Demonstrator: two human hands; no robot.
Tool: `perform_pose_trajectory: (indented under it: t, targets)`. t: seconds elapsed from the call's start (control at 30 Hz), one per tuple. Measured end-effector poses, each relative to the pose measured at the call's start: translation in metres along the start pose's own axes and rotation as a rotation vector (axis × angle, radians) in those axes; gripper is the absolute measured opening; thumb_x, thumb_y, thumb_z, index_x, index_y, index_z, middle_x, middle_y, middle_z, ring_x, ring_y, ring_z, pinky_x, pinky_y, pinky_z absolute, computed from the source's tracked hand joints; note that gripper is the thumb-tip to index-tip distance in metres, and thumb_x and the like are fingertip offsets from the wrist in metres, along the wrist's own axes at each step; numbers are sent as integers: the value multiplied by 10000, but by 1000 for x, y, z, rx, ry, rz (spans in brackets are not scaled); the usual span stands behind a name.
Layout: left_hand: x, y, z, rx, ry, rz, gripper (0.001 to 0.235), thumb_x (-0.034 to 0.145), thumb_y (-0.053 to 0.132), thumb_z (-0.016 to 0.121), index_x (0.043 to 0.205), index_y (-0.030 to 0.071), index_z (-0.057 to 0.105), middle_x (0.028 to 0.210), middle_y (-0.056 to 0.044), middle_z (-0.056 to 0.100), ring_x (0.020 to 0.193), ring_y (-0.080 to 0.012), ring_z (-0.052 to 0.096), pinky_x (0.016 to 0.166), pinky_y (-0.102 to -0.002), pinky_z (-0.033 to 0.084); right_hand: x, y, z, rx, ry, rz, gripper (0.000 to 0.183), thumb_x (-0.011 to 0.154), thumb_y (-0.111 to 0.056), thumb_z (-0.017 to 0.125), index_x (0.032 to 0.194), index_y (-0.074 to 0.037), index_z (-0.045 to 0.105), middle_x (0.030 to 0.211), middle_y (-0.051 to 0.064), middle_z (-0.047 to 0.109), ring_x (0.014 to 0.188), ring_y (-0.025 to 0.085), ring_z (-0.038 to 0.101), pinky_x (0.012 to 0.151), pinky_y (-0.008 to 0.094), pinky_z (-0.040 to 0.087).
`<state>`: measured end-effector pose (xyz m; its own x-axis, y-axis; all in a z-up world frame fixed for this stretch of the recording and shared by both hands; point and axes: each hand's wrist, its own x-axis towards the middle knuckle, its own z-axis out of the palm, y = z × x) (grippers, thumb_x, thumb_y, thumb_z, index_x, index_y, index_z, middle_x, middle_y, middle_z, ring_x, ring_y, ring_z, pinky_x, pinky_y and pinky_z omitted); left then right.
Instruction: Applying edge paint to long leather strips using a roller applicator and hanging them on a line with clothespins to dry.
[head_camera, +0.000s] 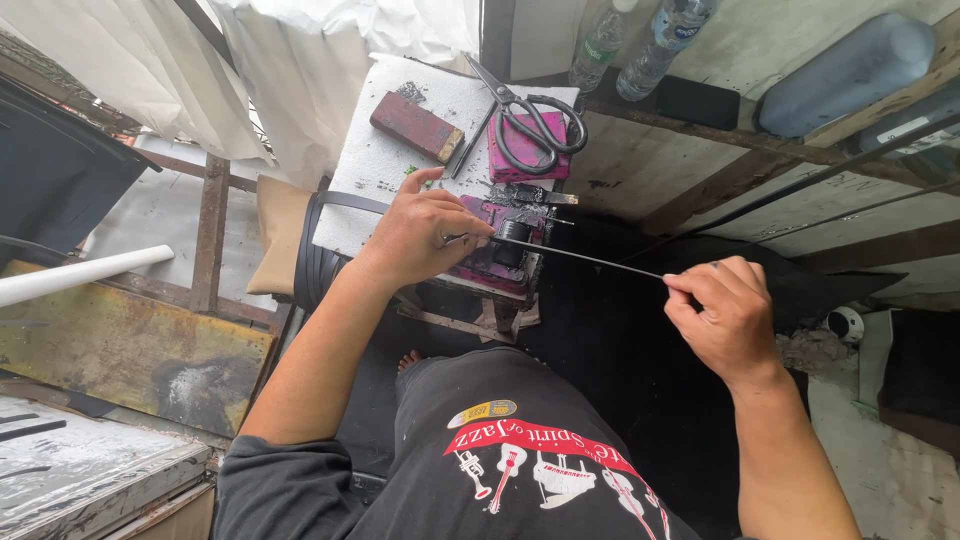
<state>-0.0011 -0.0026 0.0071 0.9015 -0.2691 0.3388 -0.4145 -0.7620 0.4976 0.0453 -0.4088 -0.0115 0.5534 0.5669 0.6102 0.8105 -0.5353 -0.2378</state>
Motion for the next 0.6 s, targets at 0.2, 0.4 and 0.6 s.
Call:
perform_pose_trajectory:
  t: [0.2,0.4,0.6]
  targets:
    - [-3,-16,6,28,79,197,51,916,231,820,960,258,819,854,90,788,870,-142,731,1129,-523,350,-25,7,-31,-167,-71,70,250,843,119,790,928,-114,761,872,-9,729,853,228,621,808,374,430]
    - [-2,-13,3,15,75,193,66,920,197,800,949,256,810,836,90,781,860,-135,727,1134,-523,337,-69,33,-51,-258,-87,223,216,891,54,845,959,-145,797,948,-9,752,927,225,655,840,358,441]
    - [-2,-12,4,8,68,174,72,906,207,820,962,252,817,885,71,796,880,-153,739,1142,-539,333,-99,50,-70,-309,-99,310,210,936,51,840,1001,-146,806,985,-12,752,985,213,663,981,359,478]
